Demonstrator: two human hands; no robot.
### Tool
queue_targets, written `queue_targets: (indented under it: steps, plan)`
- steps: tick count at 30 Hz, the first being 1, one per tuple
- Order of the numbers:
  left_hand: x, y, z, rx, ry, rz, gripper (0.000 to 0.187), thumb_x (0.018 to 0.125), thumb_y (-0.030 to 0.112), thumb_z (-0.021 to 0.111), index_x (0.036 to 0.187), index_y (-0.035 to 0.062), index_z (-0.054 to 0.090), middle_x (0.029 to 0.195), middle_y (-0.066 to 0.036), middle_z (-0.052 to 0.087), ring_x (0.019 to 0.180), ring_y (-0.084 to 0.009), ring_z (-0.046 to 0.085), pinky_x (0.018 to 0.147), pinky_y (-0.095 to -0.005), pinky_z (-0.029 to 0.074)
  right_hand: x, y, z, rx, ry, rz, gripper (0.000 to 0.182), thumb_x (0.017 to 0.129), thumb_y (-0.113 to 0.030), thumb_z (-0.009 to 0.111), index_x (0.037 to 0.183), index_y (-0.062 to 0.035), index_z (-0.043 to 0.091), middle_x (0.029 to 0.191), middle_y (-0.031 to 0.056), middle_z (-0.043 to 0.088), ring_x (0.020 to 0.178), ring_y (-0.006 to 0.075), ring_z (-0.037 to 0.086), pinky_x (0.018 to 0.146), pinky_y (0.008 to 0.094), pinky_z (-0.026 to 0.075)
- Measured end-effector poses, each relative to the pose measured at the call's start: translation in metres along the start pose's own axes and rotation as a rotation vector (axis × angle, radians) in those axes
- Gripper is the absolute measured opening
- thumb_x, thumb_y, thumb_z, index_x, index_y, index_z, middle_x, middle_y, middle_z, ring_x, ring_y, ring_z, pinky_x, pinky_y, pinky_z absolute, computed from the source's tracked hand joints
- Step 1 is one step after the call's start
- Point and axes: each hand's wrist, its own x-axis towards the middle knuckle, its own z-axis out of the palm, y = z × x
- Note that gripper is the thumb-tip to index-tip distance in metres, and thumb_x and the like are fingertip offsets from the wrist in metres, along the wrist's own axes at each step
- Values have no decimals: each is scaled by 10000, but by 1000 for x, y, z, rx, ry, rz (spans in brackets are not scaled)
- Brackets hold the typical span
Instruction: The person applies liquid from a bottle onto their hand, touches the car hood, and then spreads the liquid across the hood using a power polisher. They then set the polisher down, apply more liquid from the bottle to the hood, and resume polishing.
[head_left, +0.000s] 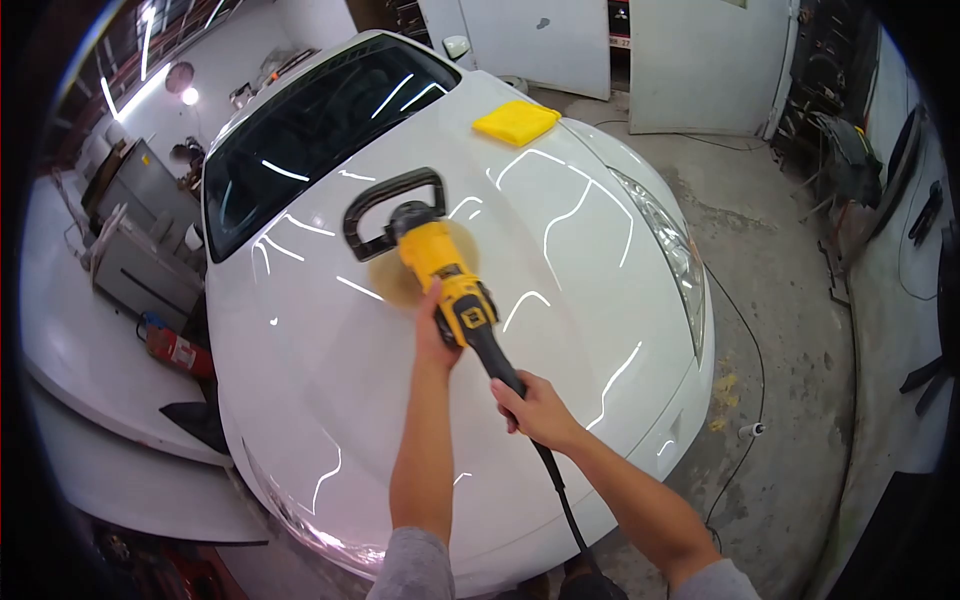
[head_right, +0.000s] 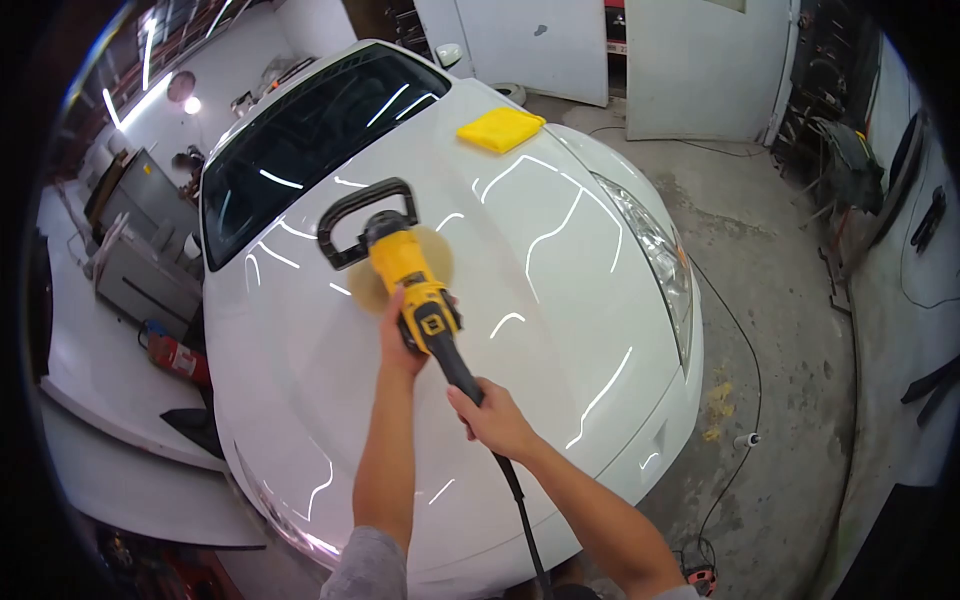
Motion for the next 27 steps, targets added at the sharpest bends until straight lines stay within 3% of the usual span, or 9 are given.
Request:
queue_targets:
  steps: [5,9,12,20,27]
  plan:
    - [52,51,11,-21,15,39,577,914,490,484,1194,-14,485,1013,-210,621,951,-357,624,819,-497,535,67,-50,-7,48,-158,-100,400,945,-321,566,1094,40,478,744,51,531,539,101,522,500,257,455]
    - [86,66,6,-4,5,43,576,907,503,491,1211,13,492,1060,-196,606,985,-369,606,845,-499,521,106,-70,-5,60,-139,-90,449,944,-305,563,1207,38,443,757,62,535,536,105,518,503,263,458]
    - [84,61,41,142,169,6,615,879,574,505,1231,71,500,1126,-185,558,988,-402,590,818,-457,527,126,-87,-11,117,-94,-110,495,943,-280,549,1338,-19,404,736,46,520,532,101,502,510,263,458]
    - [153,41,50,124,139,91,594,877,594,502,1147,65,512,974,-154,563,832,-323,583,616,-335,547,169,-111,-31,155,-59,-130,419,943,-259,521,1309,-65,463,717,19,496,536,98,485,518,265,460]
    - [168,25,50,72,59,15,597,880,609,479,1116,62,529,926,-145,566,779,-299,587,574,-335,539,175,-106,-47,87,7,-201,426,946,-234,512,1339,-80,459,687,13,492,511,98,484,490,257,445]
